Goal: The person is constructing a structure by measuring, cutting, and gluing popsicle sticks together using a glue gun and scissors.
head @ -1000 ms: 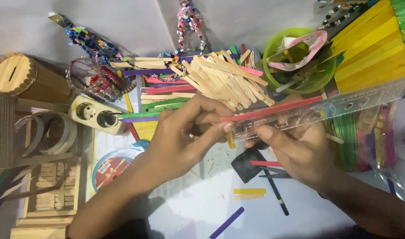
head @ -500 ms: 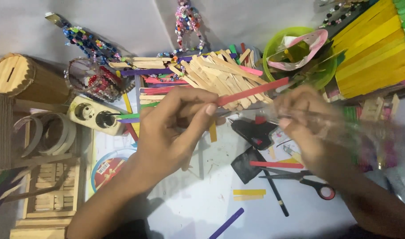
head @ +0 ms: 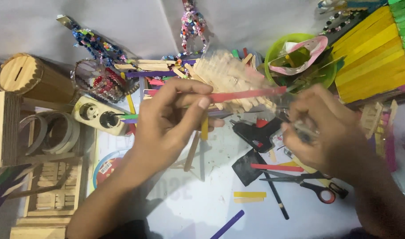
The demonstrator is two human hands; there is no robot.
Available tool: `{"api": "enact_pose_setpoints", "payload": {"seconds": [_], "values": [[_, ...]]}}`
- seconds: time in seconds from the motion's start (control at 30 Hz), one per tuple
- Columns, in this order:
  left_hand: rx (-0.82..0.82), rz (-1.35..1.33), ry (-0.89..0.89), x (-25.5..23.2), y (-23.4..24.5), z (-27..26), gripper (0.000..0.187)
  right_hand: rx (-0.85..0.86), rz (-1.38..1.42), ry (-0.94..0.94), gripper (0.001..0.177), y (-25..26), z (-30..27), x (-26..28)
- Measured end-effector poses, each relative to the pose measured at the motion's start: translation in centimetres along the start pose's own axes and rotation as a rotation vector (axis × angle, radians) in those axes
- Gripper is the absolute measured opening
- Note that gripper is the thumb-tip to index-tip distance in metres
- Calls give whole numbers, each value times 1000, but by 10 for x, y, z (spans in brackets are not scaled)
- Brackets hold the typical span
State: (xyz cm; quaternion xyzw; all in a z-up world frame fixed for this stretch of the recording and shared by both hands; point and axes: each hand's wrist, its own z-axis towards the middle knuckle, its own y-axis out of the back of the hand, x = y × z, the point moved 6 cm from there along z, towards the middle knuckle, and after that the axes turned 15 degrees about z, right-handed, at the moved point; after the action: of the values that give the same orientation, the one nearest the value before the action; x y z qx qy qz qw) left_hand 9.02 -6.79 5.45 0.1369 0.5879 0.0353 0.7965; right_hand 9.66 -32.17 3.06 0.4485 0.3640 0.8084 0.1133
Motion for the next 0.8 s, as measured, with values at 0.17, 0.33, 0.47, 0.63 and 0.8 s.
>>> {"api": "enact_pose_setpoints", "payload": {"seconds": [0.17,0.33,0.47,0.63,0.8], "values": [[19,-130,52,3,6,2,15,36,-220,169,60,13,-8,4],[103,-160,228,12,8,3,26,29,-494,286,67,23,-11,-1],[143,-213,189,16,4,3,29,95,-323,309,52,22,5,10],[246,-260,81,16,2,3,38,90,-352,255,47,23,6,6],[174,-110,176,12,-9,-2,33,32,-379,247,39,21,3,9]]}}
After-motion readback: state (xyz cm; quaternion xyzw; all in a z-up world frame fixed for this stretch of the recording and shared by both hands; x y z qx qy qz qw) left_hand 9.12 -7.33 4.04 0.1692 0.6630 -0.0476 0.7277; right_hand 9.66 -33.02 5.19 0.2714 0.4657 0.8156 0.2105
